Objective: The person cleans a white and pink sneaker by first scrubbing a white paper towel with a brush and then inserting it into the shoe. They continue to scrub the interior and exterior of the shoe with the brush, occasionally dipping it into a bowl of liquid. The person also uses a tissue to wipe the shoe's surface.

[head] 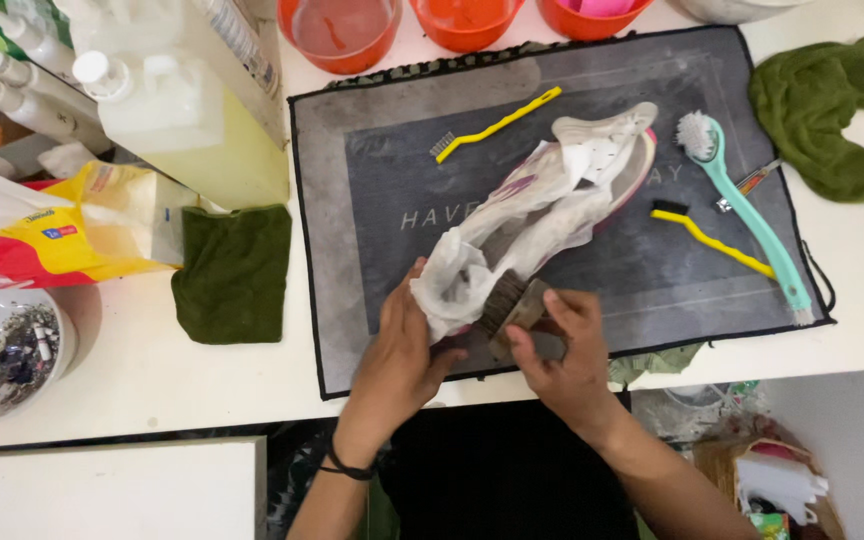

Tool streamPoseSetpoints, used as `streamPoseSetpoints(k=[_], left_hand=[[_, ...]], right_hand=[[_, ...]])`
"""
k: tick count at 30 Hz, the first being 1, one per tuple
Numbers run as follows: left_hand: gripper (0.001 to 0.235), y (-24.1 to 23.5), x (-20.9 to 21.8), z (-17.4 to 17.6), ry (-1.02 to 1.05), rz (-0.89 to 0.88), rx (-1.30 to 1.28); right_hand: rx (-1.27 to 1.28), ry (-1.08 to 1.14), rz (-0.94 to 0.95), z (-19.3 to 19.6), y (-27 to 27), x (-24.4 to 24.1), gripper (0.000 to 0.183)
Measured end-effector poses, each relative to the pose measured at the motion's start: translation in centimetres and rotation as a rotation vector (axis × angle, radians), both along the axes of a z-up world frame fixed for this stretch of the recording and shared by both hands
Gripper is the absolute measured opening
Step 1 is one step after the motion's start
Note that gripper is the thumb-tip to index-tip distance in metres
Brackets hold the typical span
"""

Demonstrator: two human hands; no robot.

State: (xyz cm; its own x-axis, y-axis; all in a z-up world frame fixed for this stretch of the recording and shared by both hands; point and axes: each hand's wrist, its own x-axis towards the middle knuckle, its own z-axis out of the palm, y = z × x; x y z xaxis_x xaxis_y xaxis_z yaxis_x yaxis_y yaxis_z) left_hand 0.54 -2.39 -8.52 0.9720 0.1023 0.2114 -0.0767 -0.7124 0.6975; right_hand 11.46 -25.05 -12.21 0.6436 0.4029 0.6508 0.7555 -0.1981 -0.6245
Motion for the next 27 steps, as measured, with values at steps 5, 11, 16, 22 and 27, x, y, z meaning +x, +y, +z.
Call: streamPoseSetpoints(k=[5,11,16,22,27], left_hand=[[0.090,0.7,-0.3,1.2,0.165,-0.060,-0.058],[0.087,-1.1,-1.0,1.8,0.348,-0.033,-0.235],[0.080,-6.7,-1.5,1.0,0.188,0.039,-0.222],[0.089,-10.1,-0.4,1.2,0.326,0.004,-0.343],[0.069,-7.5,0.4,2.6,0.169,0.066,-0.346]], right_hand=[[0.170,0.124,0.022,-3.0,-0.3,-0.7,0.064],[0.217,0.266,-0.078,-2.7,-3.2,-0.4,0.054],[0.165,0.178,0.033,-4.2,-4.8,-0.5,0.057],[0.290,0.136,-0.208,-1.2,-9.0,0.7,0.056],[0.366,0.144,-0.233,-1.1,-10.8,0.3,0.057]])
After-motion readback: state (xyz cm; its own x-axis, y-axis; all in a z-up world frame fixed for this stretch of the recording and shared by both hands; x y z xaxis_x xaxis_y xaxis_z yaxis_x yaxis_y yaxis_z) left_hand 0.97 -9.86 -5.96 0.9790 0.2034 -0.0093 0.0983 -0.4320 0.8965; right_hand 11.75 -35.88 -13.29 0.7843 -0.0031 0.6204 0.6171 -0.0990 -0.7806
